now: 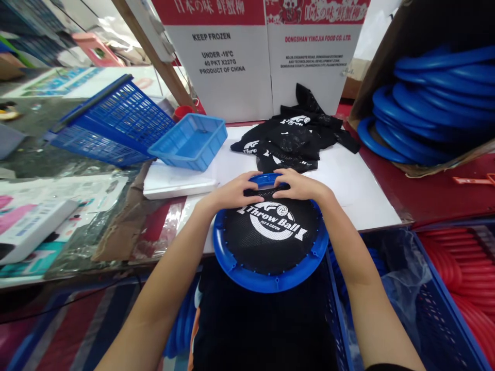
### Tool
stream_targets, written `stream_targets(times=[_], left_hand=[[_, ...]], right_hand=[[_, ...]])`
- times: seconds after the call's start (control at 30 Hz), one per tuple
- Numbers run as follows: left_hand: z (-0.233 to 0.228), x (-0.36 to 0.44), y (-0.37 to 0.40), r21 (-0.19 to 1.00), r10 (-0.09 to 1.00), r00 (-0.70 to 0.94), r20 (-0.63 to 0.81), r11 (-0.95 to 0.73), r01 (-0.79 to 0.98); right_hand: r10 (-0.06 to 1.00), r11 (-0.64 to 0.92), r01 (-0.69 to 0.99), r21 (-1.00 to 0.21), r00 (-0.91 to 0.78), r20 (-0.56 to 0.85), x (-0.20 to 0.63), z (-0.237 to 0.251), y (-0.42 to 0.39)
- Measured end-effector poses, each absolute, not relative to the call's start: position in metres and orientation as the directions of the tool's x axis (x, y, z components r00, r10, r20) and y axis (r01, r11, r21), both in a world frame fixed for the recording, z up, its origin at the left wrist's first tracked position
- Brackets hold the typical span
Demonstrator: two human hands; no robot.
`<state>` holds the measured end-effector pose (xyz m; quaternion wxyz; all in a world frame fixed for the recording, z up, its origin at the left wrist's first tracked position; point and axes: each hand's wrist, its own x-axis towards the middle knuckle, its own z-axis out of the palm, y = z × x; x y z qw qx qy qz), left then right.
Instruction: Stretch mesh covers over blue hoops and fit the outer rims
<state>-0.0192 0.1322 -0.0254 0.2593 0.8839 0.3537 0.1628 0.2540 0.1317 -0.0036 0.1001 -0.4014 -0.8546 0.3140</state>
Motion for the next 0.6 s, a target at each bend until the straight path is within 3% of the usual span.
stream_targets(times=[0.17,0.3,0.6], left_hand=[[-0.022,-0.019,0.132,0.639,0.736,0.672,0.077,-0.554,0.534],[-0.018,-0.020,0.135,0.696,0.766,0.628,0.138,-0.526,0.489],[-0.021,-0.015,0.136,0.800,0.917,0.367,0.158,-0.337,0.497]], right_hand=[[0.743,0.492,0.600,-0.631,-0.667,-0.055,0.262,-0.005,0.135],[0.747,0.487,0.567,-0.665,-0.665,-0.019,0.264,-0.003,0.138],[0.806,0.349,0.429,-0.833,-0.590,0.033,0.270,-0.012,0.149]])
